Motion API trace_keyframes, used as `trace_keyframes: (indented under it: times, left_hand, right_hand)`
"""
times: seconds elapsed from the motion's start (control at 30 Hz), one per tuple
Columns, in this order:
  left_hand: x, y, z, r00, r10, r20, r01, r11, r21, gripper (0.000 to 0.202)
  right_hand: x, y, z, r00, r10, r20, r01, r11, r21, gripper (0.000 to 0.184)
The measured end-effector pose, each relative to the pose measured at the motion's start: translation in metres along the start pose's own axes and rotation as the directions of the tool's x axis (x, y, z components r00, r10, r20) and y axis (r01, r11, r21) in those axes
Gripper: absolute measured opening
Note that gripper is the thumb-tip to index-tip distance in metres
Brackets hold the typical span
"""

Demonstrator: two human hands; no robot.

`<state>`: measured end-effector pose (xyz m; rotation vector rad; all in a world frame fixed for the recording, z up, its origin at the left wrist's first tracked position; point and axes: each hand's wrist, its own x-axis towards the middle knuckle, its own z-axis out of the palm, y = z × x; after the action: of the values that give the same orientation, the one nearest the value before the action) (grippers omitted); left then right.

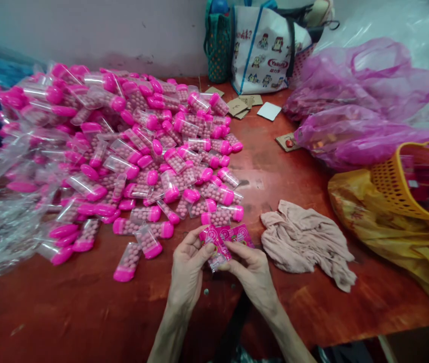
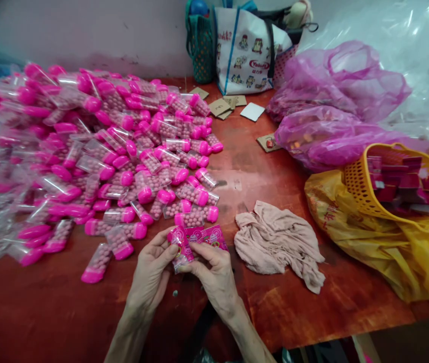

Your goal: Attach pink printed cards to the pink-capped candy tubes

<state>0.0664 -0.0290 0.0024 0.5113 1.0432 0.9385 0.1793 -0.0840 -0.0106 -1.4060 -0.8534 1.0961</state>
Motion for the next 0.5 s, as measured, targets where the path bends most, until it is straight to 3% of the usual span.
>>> trace_keyframes:
  times: [0.23,0.33,0.43,0.5]
  left_hand:
    - [0.001,-0.002,-0.001,1.0,-0.01,0.005,0.01,1.0,0.014,0.037]
    - [-0.001,0.005,-0.006,0.999,-0.024,-0.048,0.025,1.0,0.009,0.037]
    - [-0.016,0.024,-0.033,0.98,-0.022,-0.197,0.024,1.0,0.008,0.039]
    - [-0.037,0.044,-0.065,0.925,0.025,-0.38,-0.004,0.998,0.056,0.039]
  right_hand:
    - [0.0,0.0,0.003,0.999,-0.041,-0.019,0.039,0.994,-0.099,0.022]
    - [0.0,-0.006,0.009,0.995,-0.079,0.064,0.09,0.98,-0.176,0.023]
    - [-0.003,-0.013,0.007,0.972,-0.124,0.198,0.171,0.956,-0.239,0.027]
    - [-0.007,-0.015,-0.006,0.972,-0.189,0.14,0.225,0.922,-0.315,0.029]
